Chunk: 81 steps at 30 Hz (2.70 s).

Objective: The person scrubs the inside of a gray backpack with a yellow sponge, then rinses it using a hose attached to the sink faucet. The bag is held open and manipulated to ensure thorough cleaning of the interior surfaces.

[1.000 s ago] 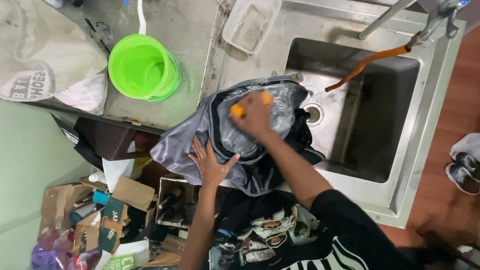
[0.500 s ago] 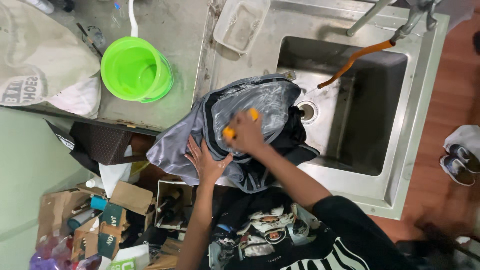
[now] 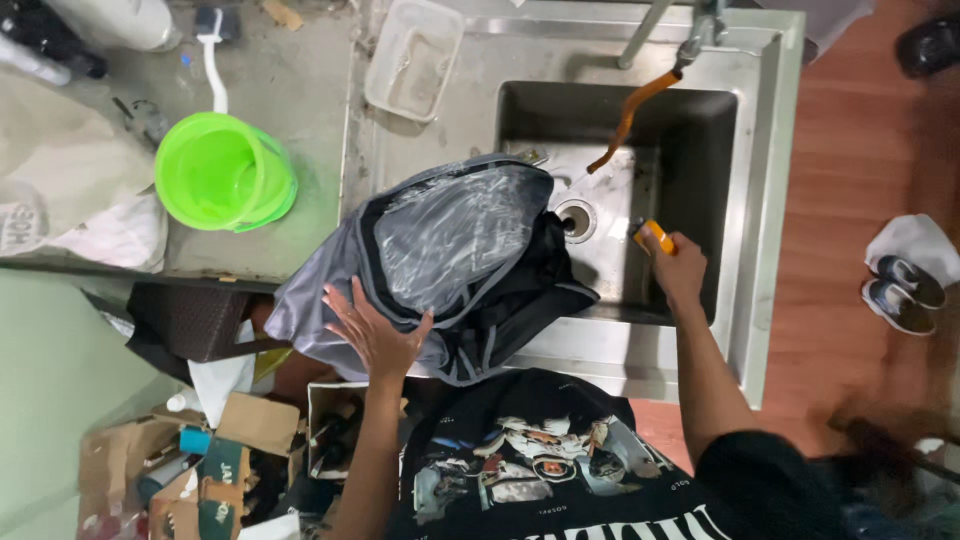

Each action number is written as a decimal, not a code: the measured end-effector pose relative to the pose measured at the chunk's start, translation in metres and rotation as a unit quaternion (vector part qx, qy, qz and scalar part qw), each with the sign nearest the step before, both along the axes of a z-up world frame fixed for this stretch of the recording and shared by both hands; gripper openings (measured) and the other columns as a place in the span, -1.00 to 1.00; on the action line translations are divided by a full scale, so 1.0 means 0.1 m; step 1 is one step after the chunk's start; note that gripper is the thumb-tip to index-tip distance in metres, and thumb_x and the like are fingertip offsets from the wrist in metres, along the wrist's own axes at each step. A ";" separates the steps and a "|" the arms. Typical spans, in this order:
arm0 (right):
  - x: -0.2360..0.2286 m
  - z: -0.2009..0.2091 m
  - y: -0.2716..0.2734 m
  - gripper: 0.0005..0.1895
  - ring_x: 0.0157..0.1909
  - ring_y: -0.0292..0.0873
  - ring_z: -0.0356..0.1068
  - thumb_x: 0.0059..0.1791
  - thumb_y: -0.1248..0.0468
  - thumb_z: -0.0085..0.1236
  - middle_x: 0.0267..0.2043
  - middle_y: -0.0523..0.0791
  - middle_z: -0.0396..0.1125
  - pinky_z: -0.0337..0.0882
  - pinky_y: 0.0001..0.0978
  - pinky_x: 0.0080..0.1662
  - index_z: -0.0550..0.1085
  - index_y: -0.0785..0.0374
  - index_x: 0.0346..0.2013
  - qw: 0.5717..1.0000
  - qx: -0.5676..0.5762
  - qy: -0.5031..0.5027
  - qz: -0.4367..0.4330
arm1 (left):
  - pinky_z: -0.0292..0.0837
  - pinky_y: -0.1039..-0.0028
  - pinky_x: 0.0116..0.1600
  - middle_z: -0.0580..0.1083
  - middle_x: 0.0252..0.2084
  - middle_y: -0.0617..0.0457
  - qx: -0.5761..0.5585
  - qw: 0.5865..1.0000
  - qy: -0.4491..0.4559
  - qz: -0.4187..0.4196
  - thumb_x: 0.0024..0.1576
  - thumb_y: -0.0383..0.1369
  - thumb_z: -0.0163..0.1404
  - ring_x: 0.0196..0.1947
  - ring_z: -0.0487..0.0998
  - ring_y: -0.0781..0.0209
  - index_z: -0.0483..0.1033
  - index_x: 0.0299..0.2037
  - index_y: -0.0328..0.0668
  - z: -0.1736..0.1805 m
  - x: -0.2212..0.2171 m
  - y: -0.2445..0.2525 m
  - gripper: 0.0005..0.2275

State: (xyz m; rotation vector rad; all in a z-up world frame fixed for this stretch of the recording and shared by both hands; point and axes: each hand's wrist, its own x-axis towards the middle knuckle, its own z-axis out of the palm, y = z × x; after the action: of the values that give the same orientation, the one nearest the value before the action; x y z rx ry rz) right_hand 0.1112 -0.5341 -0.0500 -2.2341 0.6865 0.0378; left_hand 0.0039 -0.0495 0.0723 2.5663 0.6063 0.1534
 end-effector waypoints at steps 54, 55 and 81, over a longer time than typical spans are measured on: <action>1.26 0.92 2.87 -0.37 0.26 0.41 0.42 0.07 0.29 0.19 0.15 0.30 0.42 0.46 0.30 0.17 0.23 0.55 0.34 0.946 0.109 -0.091 0.292 | 0.64 0.06 -0.05 0.58 -0.21 0.11 0.200 0.979 -0.012 0.028 -0.09 -0.34 0.25 -0.16 0.67 -0.11 0.67 -0.12 0.19 0.49 -1.11 1.12 -0.71; 1.31 0.90 2.96 -0.37 0.26 0.41 0.42 0.07 0.29 0.19 0.15 0.30 0.42 0.46 0.30 0.17 0.23 0.55 0.34 0.946 0.109 -0.091 0.293 | 0.64 0.06 -0.05 0.58 -0.21 0.11 0.200 0.979 -0.012 0.029 -0.09 -0.34 0.25 -0.16 0.67 -0.11 0.67 -0.12 0.19 0.69 -0.91 0.97 -0.71; 0.69 -0.12 2.87 -0.57 -0.03 0.03 0.46 0.09 -0.19 0.13 -0.24 -0.09 0.49 0.17 0.40 0.19 0.68 0.05 -0.25 0.878 -0.244 -0.196 0.362 | -0.63 -0.48 0.58 -0.19 0.73 0.00 0.125 0.924 0.205 -0.297 -0.33 0.48 0.22 0.67 -0.33 -0.42 -0.01 0.67 0.12 -0.44 1.24 0.59 0.30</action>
State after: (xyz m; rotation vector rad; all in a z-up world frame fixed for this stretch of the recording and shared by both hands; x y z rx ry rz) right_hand 0.1807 -0.2470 -0.0618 -2.7413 -0.4354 -0.2364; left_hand 0.1276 0.0091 0.0287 2.9234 -0.0907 -0.5562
